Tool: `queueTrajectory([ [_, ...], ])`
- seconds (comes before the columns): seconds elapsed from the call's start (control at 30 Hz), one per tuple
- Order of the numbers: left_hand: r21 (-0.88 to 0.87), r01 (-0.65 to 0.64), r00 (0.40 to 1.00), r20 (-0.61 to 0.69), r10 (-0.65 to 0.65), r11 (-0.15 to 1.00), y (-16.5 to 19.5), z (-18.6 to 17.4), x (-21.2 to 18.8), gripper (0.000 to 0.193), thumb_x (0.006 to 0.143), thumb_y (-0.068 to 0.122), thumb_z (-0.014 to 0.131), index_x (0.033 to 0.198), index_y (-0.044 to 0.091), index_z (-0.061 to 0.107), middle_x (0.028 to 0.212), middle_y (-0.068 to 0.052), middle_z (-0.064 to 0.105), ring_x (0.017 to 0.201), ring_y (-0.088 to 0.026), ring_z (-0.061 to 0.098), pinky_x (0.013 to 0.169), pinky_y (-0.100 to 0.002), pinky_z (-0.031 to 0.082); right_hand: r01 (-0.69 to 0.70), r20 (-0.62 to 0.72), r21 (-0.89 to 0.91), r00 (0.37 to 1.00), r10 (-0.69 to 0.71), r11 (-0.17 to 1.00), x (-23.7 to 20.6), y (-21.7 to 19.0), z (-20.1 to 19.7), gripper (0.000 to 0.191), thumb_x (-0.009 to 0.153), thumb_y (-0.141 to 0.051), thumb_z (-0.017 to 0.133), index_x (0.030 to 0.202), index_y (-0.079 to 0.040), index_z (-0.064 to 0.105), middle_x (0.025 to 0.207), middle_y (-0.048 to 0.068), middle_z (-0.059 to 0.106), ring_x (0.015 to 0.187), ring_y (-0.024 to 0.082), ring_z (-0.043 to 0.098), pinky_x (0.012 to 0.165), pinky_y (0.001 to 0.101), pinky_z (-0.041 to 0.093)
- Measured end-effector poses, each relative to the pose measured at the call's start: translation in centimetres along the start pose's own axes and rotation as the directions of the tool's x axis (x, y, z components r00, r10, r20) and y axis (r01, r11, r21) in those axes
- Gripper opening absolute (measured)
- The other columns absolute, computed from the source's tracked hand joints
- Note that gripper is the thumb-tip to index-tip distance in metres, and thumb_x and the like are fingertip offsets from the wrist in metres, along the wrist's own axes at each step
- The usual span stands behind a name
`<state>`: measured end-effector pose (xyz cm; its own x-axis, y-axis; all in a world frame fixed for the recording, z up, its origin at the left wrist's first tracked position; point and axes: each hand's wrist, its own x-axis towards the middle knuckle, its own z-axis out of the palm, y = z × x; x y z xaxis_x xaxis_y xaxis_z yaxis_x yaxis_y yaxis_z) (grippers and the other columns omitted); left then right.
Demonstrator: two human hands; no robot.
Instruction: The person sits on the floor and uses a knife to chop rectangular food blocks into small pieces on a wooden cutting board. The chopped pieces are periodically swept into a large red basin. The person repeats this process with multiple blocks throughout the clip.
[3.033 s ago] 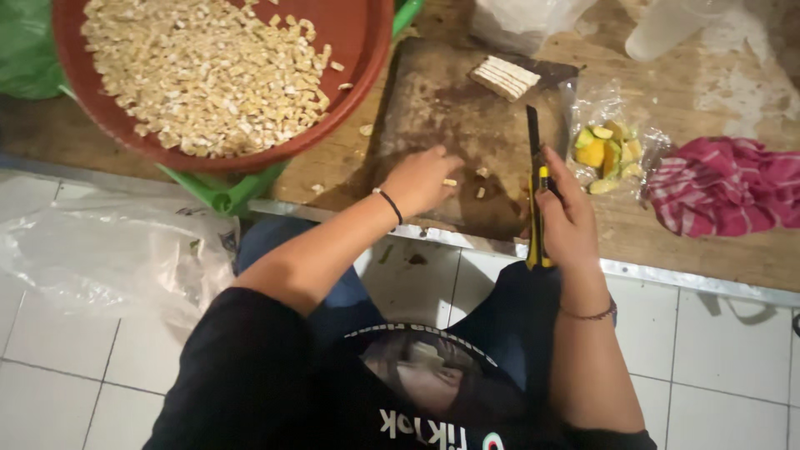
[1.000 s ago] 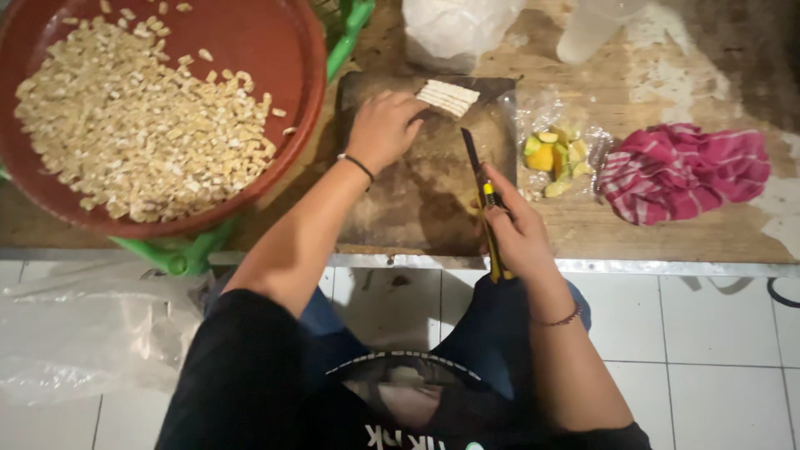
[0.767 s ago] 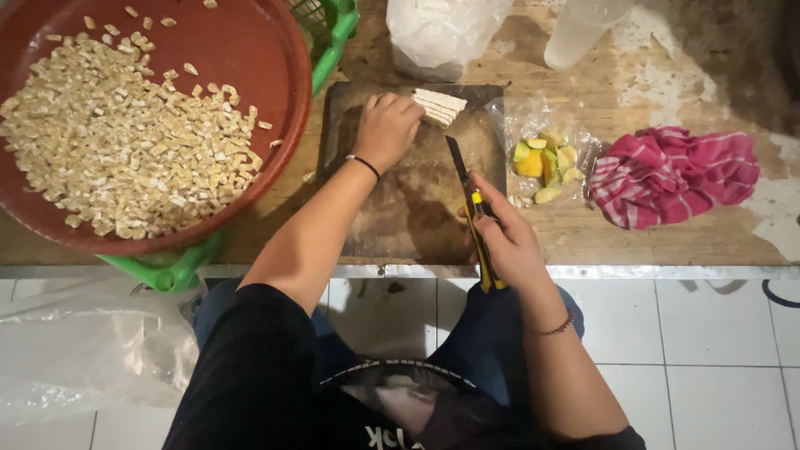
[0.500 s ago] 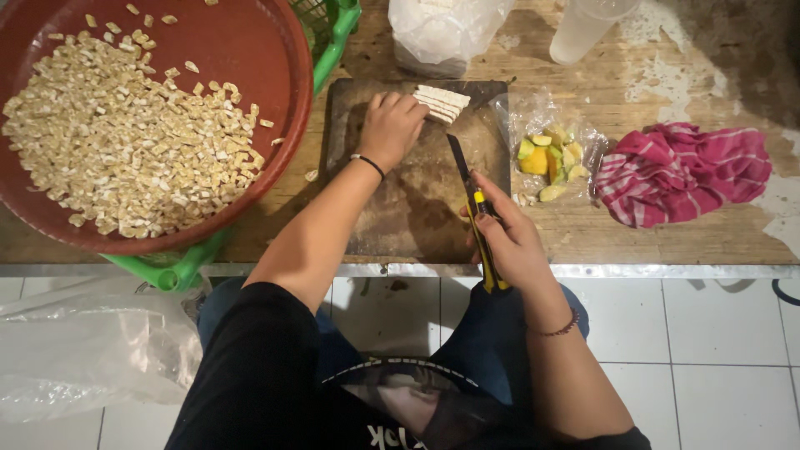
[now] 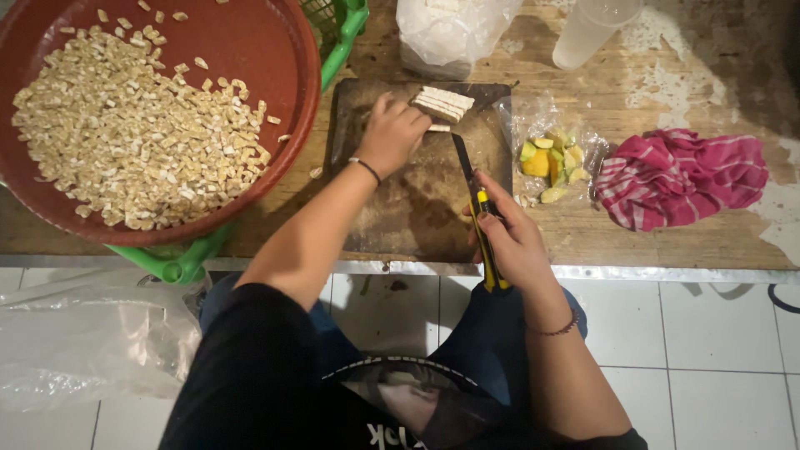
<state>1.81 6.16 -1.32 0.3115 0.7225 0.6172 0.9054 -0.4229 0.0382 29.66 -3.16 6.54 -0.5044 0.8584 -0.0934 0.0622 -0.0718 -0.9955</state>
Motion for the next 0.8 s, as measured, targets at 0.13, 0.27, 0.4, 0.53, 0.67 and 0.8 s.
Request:
queueTrajectory([
  [0.13,0.056,-0.061,0.991,0.122,0.054,0.997,1.1,-2.9,-3.3,0.012,0.085,0.016,0.071,0.097,0.017,0.067,0.093,-0.001,0.065,0.100,-0.023,0.062,0.109,-0.054,0.039,0.009,-0.005,0.001,1.000,-0.009,1.000,-0.6,-0.4,0.2,0.060,0.100,-0.003,0.046,0.159,-0.011,0.040,0.114,0.009,0.065,0.076,0.011,0.063,0.059,0.0256,0.056],
  [0.27,0.009,-0.068,0.967,0.247,0.064,0.998,4.4,-7.5,-7.7,0.025,0.090,0.016,0.072,0.114,0.022,0.071,0.092,-0.001,0.064,0.097,-0.023,0.062,0.108,-0.049,0.040,0.000,-0.019,-0.055,1.000,-0.001,0.998,-1.4,-0.9,0.3,0.060,0.099,-0.003,0.047,0.158,-0.011,0.040,0.113,0.009,0.065,0.076,0.012,0.064,0.057,0.0258,0.056],
  [0.4,-0.154,0.023,0.966,0.256,0.018,0.988,7.3,-10.5,-10.1,0.047,0.087,0.025,0.073,0.133,0.016,0.070,0.093,-0.003,0.064,0.097,-0.023,0.061,0.104,-0.052,0.039,0.029,-0.017,-0.123,0.999,-0.032,0.992,-2.3,-1.2,0.7,0.057,0.100,-0.002,0.047,0.157,-0.009,0.042,0.115,0.010,0.065,0.075,0.013,0.064,0.057,0.0259,0.056],
  [0.53,-0.162,0.203,0.967,0.189,-0.172,0.966,8.8,-9.7,-9.5,0.040,0.082,0.031,0.075,0.117,0.012,0.070,0.113,-0.007,0.067,0.111,-0.028,0.059,0.101,-0.050,0.040,0.002,-0.009,-0.132,1.000,-0.003,0.991,-2.7,-1.6,1.2,0.058,0.099,-0.002,0.046,0.157,-0.009,0.044,0.114,0.009,0.064,0.074,0.012,0.062,0.057,0.0257,0.055],
  [0.67,-0.177,0.419,0.884,0.302,-0.357,0.890,10.1,-7.3,-8.2,0.024,0.083,0.024,0.073,0.106,0.014,0.075,0.109,-0.005,0.067,0.111,-0.029,0.059,0.097,-0.049,0.042,-0.033,-0.001,-0.333,0.999,0.034,0.942,-3.2,-1.6,2.0,0.060,0.097,-0.002,0.047,0.156,-0.013,0.047,0.105,0.010,0.065,0.072,0.012,0.063,0.057,0.0271,0.056],
  [0.8,-0.229,0.482,0.870,0.237,-0.432,0.846,11.0,-6.6,-8.6,0.014,0.083,0.021,0.072,0.095,0.013,0.076,0.105,-0.006,0.068,0.105,-0.031,0.061,0.093,-0.051,0.043,0.005,0.031,-0.561,0.999,0.015,0.828,-3.9,-0.9,3.0,0.059,0.096,-0.005,0.052,0.154,-0.016,0.049,0.096,0.016,0.065,0.074,0.020,0.065,0.068,0.0344,0.055],
])
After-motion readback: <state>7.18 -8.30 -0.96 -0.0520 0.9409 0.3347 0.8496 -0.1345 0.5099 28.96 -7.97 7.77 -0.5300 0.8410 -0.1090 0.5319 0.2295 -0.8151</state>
